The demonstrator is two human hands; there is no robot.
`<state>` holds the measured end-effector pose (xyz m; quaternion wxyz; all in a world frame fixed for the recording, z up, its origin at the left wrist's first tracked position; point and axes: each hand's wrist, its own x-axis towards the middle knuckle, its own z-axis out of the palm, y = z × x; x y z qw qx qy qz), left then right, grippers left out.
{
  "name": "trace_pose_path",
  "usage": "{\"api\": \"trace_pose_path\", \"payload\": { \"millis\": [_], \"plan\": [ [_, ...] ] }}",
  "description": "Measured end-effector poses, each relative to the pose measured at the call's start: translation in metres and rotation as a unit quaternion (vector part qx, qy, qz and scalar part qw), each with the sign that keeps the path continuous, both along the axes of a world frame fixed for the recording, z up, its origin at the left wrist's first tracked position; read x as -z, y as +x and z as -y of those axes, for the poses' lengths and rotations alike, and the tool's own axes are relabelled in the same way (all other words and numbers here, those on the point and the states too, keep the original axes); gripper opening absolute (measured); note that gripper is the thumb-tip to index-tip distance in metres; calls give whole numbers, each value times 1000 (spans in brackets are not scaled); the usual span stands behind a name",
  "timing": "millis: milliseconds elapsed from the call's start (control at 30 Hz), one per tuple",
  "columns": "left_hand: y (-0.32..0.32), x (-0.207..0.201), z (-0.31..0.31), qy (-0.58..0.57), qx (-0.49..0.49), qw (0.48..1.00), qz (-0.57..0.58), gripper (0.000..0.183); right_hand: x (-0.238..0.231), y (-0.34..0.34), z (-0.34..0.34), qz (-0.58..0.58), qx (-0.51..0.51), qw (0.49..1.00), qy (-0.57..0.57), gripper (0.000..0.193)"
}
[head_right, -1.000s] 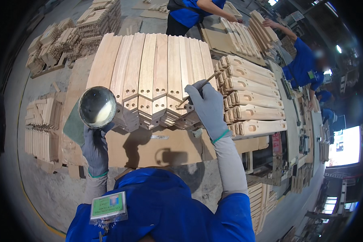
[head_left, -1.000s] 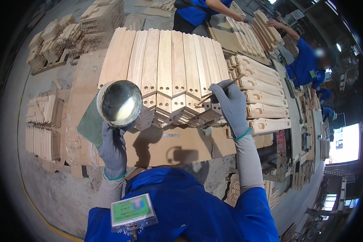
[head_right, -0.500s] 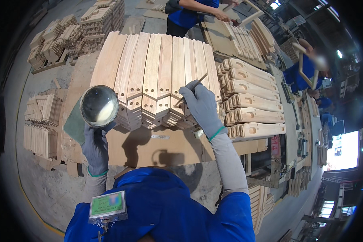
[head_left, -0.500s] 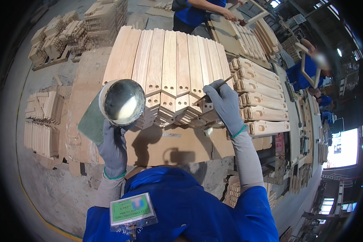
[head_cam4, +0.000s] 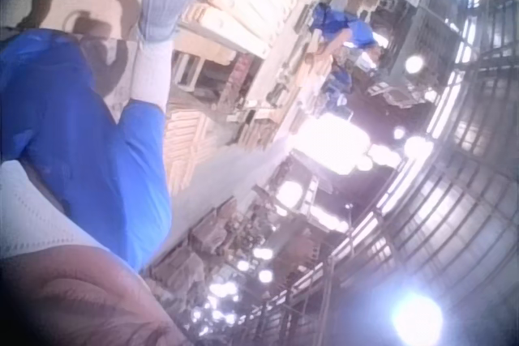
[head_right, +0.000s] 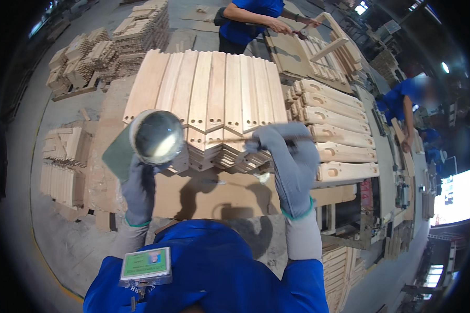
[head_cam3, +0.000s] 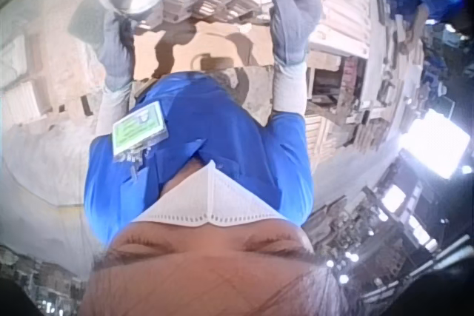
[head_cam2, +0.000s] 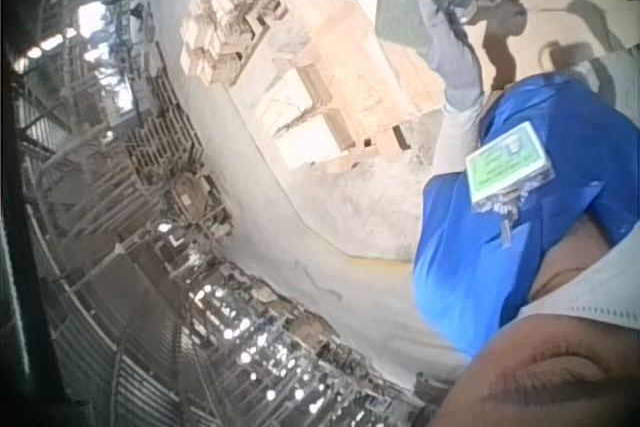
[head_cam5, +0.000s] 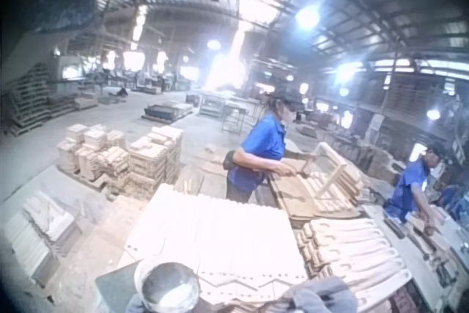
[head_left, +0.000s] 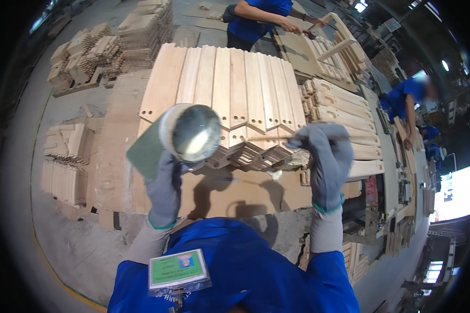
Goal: The person applies a white adhesive to the holes and edges of stacked wooden chair parts using a small brush and a container. The person repeatedly dips the brush into the container and applies the adhesive to multiple pieces on the workbench.
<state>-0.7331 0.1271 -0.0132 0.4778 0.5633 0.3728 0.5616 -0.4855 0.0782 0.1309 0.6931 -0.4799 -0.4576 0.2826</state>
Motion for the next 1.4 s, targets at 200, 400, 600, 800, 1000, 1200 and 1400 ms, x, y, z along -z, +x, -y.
{"api": "trace_pose_path", "payload": {
  "millis": [200,400,600,800,1000,1200,1400],
  "plan": [
    [33,-22,10,3,15,996,90,30,15,-30,24,283,-33,956,74,8],
    [42,-4,2,14,59,951,302,37,14,-48,62,400,-115,900,125,16],
    [29,0,7,-5,139,922,361,40,6,-44,68,232,-160,957,-68,10],
    [42,3,1,51,63,949,305,38,13,-47,72,231,-133,963,-42,7],
    [26,2,-6,239,-105,943,-208,41,3,5,15,201,59,977,-48,5],
    [13,22,-15,-89,-8,973,214,34,44,60,-28,208,111,958,-165,20],
    [5,19,-16,-78,-5,978,193,38,62,65,-36,278,131,934,-181,23]
  ]
}}
